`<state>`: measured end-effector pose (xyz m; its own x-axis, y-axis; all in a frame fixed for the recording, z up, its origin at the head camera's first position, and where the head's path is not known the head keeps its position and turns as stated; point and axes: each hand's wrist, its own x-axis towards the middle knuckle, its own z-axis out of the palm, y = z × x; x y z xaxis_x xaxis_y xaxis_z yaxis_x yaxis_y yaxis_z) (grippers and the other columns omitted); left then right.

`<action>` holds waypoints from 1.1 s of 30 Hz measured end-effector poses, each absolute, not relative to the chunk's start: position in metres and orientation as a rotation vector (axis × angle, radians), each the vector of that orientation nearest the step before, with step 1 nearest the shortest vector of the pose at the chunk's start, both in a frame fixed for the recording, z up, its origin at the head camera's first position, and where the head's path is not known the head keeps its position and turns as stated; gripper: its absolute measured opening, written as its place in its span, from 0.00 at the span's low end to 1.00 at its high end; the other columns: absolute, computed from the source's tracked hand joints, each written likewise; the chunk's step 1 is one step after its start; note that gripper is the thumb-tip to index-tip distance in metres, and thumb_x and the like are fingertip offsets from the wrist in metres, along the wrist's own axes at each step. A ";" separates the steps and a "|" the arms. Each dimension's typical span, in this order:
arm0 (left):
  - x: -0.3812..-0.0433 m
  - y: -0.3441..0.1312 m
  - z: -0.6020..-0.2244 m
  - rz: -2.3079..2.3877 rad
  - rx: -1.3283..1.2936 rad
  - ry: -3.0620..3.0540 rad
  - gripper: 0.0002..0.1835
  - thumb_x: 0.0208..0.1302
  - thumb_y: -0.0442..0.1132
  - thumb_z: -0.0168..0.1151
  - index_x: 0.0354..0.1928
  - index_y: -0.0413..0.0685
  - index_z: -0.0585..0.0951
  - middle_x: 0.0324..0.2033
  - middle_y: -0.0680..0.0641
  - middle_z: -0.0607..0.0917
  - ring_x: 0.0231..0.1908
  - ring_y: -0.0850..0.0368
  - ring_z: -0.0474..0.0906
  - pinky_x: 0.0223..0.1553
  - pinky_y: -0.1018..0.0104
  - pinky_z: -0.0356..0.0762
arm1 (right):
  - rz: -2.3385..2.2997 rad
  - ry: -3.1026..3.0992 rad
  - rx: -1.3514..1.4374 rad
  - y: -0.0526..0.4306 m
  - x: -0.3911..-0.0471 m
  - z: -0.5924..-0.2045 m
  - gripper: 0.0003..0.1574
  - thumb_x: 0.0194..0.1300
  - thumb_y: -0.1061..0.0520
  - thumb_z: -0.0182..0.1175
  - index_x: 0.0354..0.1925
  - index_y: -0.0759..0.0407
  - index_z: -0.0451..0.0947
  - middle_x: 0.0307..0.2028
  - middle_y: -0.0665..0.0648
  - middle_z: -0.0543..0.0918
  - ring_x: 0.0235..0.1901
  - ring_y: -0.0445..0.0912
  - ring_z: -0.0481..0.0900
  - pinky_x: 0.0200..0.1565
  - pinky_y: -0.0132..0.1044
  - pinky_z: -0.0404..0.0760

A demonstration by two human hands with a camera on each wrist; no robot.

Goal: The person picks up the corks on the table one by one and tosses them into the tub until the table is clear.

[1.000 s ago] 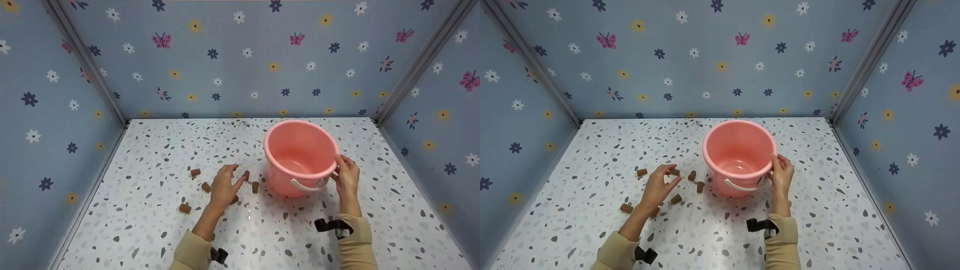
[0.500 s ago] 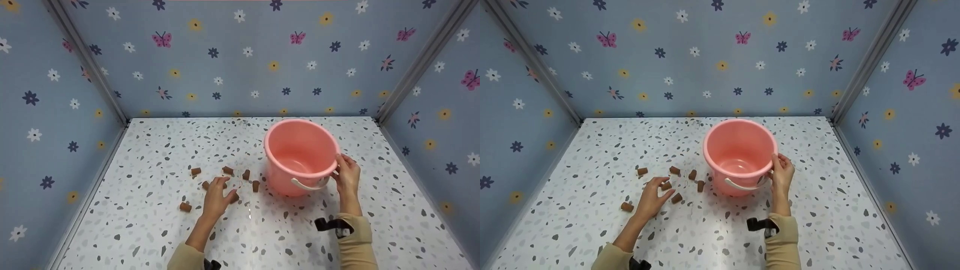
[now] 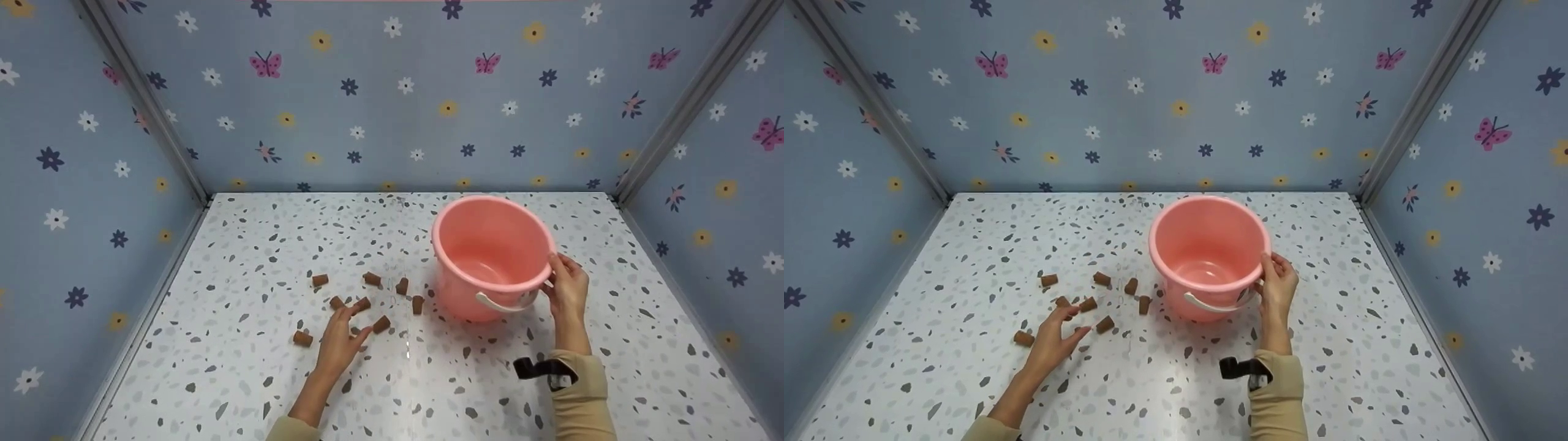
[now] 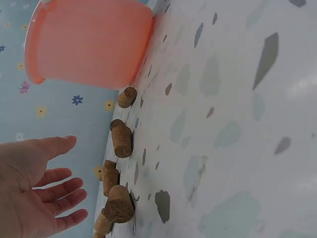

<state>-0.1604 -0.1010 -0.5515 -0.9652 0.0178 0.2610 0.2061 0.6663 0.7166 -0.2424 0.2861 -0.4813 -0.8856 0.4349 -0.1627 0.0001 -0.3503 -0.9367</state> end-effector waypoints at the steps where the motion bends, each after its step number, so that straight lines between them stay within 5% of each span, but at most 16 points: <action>1: -0.160 -0.103 -0.554 -1.193 -0.183 -2.652 0.24 0.53 0.38 0.66 0.50 0.32 0.73 0.44 0.41 0.74 0.46 0.46 0.71 0.47 0.54 0.69 | 2.291 -1.612 -0.593 0.282 -0.240 -0.477 0.28 0.57 0.54 0.62 0.52 0.67 0.68 0.37 0.57 0.78 0.31 0.45 0.80 0.28 0.34 0.79; 12: -0.150 -0.122 -0.572 -1.304 -0.211 -2.666 0.24 0.53 0.39 0.65 0.49 0.32 0.73 0.44 0.40 0.74 0.48 0.45 0.72 0.49 0.54 0.69 | 2.297 -1.619 -0.691 0.266 -0.224 -0.448 0.18 0.61 0.56 0.58 0.47 0.63 0.68 0.38 0.57 0.75 0.31 0.43 0.79 0.26 0.30 0.78; 33: -0.141 -0.136 -0.586 -1.295 -0.337 -2.730 0.26 0.50 0.33 0.66 0.52 0.30 0.72 0.51 0.36 0.74 0.53 0.41 0.69 0.55 0.52 0.63 | 2.310 -1.585 -0.685 0.268 -0.226 -0.453 0.17 0.61 0.57 0.58 0.46 0.62 0.68 0.37 0.57 0.77 0.29 0.44 0.80 0.25 0.30 0.78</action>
<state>-0.1409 -0.1363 -0.5856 -0.9703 0.1554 0.1851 0.2417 0.6137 0.7516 -0.2264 0.2685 -0.4530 -0.8560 0.4610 -0.2341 0.0528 -0.3725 -0.9265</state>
